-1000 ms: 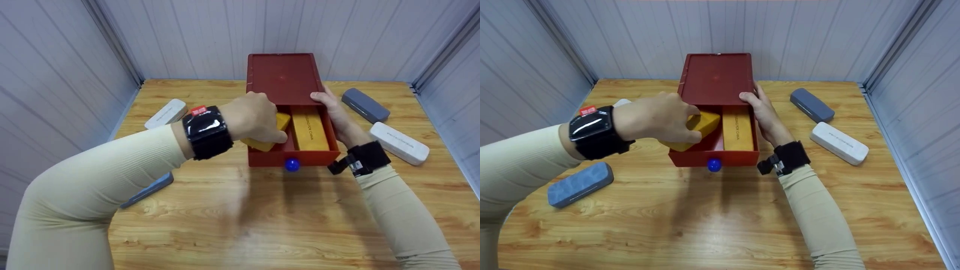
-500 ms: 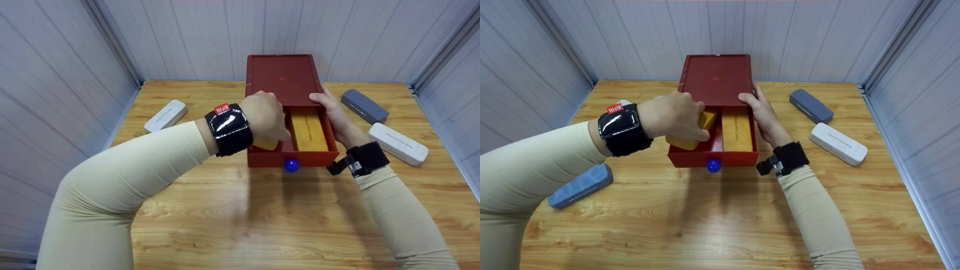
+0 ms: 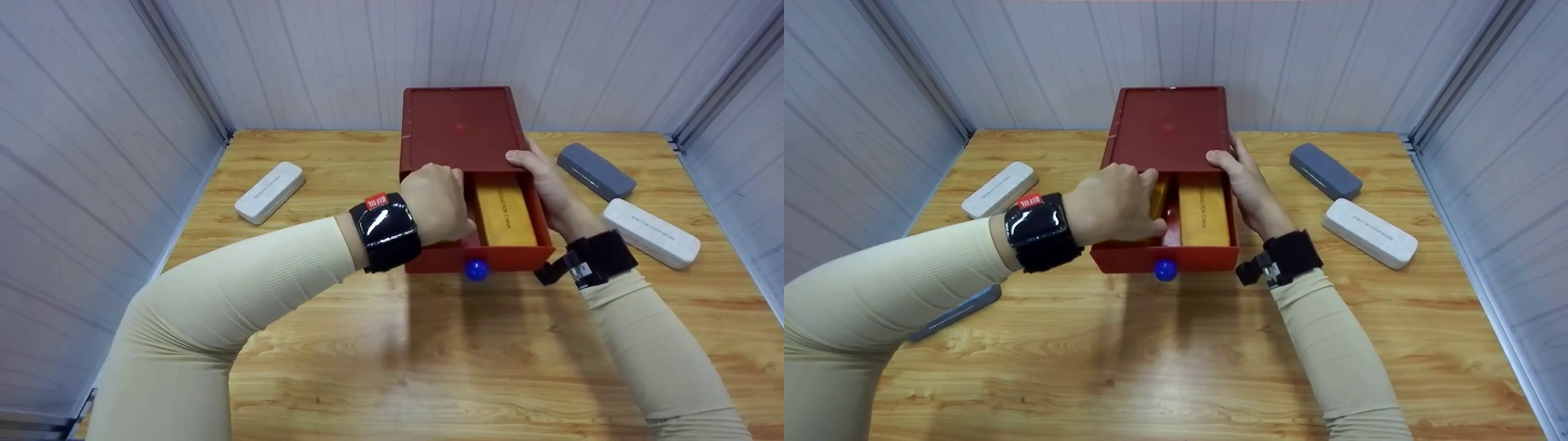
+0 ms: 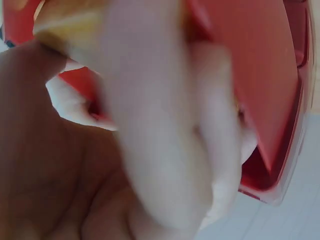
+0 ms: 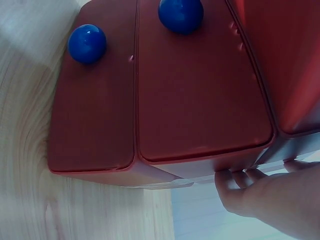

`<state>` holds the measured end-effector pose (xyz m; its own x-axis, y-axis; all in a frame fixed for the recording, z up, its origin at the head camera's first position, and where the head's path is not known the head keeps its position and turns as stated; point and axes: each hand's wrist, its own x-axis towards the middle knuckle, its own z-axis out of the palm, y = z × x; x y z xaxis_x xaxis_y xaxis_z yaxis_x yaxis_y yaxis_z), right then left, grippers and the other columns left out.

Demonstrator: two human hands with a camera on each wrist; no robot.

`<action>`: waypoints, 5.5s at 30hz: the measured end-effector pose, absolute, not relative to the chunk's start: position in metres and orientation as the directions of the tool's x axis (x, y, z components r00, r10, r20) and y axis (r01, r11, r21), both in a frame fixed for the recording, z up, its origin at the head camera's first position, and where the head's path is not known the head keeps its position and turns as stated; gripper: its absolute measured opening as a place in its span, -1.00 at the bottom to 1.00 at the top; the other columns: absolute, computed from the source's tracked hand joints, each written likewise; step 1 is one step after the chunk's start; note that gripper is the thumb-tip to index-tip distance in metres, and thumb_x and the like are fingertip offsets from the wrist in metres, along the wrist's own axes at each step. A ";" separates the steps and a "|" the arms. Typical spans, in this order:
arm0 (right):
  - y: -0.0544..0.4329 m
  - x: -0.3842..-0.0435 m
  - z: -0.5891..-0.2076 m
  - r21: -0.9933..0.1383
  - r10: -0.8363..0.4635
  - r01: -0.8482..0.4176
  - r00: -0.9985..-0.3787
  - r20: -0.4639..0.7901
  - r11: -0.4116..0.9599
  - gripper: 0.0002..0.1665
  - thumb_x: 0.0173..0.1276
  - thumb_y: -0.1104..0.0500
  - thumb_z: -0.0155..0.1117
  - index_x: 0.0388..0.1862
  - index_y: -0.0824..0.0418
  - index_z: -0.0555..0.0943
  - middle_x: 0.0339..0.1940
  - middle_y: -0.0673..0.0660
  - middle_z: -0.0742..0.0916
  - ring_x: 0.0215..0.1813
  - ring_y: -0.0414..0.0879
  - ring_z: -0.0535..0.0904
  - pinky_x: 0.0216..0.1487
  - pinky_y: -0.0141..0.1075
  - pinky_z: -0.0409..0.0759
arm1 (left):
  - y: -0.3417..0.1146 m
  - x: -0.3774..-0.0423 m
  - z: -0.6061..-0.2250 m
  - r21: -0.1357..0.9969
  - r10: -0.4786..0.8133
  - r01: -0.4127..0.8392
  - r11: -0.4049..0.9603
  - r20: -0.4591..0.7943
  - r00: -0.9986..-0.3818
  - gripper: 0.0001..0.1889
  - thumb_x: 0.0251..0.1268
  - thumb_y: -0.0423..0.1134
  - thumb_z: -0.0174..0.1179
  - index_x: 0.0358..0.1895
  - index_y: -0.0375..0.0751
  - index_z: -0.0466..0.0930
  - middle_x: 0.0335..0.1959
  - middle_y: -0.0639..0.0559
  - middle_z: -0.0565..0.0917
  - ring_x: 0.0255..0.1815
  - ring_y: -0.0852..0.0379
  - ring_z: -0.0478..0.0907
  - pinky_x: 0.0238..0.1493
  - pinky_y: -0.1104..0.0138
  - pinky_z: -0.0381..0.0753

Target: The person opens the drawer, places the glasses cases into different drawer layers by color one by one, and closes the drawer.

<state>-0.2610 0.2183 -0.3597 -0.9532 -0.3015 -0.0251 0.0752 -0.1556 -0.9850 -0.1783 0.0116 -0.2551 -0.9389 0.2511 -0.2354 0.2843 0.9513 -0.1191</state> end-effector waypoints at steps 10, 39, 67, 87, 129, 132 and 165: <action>0.217 -0.260 -0.360 -0.984 -0.296 0.081 -0.955 -0.031 -0.158 -0.21 0.58 -0.08 0.14 0.69 -0.12 0.13 0.24 0.16 0.63 0.08 -0.03 0.66 0.15 -0.24 0.62 | 0.019 -0.176 -0.269 -0.280 0.235 0.302 0.911 -0.249 -0.940 -0.17 0.29 0.54 0.20 0.26 -0.12 0.46 -0.01 -0.01 0.73 0.02 0.09 0.71 -0.20 0.34 0.76; 0.220 -0.260 -0.362 -0.985 -0.299 0.074 -0.954 -0.023 -0.158 -0.25 0.59 -0.08 0.12 0.66 -0.11 0.15 0.22 0.17 0.65 0.05 -0.04 0.67 0.14 -0.25 0.62 | 0.018 -0.177 -0.267 -0.345 0.208 0.303 0.888 -0.286 -0.935 -0.20 0.32 0.60 0.07 0.03 -0.10 0.76 -0.16 0.14 0.70 -0.14 0.21 0.70 -0.44 0.43 0.61; 0.221 -0.261 -0.361 -0.986 -0.301 0.079 -0.953 -0.031 -0.149 -0.29 0.60 -0.08 0.11 0.64 -0.10 0.17 0.26 0.14 0.61 0.09 -0.07 0.64 0.17 -0.29 0.61 | -0.042 -0.127 -0.289 0.457 0.633 0.747 0.483 0.408 -0.658 -0.76 0.57 -0.01 0.26 -0.17 -0.09 0.54 -0.45 0.19 0.62 -0.49 0.29 0.48 -0.44 0.39 0.46; 0.221 -0.261 -0.360 -0.986 -0.305 0.086 -0.952 -0.039 -0.141 -0.22 0.59 -0.09 0.12 0.69 -0.11 0.12 0.29 0.18 0.58 0.11 -0.02 0.64 0.16 -0.25 0.62 | -0.047 -0.111 -0.367 0.967 0.753 0.200 0.155 0.015 -0.658 -0.71 0.70 -0.07 0.10 0.09 -0.17 0.72 -0.20 -0.07 0.81 -0.32 -0.05 0.79 -0.23 0.10 0.83; 0.221 -0.260 -0.361 -0.982 -0.300 0.097 -0.953 -0.045 -0.161 -0.30 0.58 -0.06 0.13 0.61 -0.09 0.20 0.26 0.14 0.61 0.11 -0.03 0.63 0.16 -0.24 0.61 | -0.020 -0.107 -0.390 0.748 0.600 -0.527 -0.403 -0.219 -0.769 -0.53 0.72 0.01 0.02 0.28 -0.30 0.64 -0.26 0.08 0.83 -0.40 0.29 0.63 -0.26 0.52 0.60; 0.221 -0.260 -0.360 -0.983 -0.304 0.100 -0.951 -0.050 -0.154 -0.25 0.59 -0.06 0.13 0.67 -0.12 0.16 0.29 0.14 0.59 0.13 -0.02 0.62 0.17 -0.23 0.61 | -0.020 -0.110 -0.389 0.753 0.590 -0.517 -0.407 -0.216 -0.778 -0.53 0.73 0.01 0.02 0.27 -0.32 0.65 -0.28 0.08 0.83 -0.41 0.30 0.63 -0.28 0.52 0.60; 0.223 -0.260 -0.358 -0.980 -0.314 0.141 -0.945 -0.092 -0.138 -0.15 0.57 -0.10 0.14 0.74 -0.21 0.07 0.43 0.12 0.49 0.31 0.03 0.48 0.30 -0.18 0.49 | -0.012 -0.136 -0.386 0.777 0.533 -0.463 -0.427 -0.197 -0.823 -0.52 0.74 0.00 0.01 0.25 -0.37 0.64 -0.30 0.07 0.81 -0.41 0.29 0.61 -0.31 0.54 0.60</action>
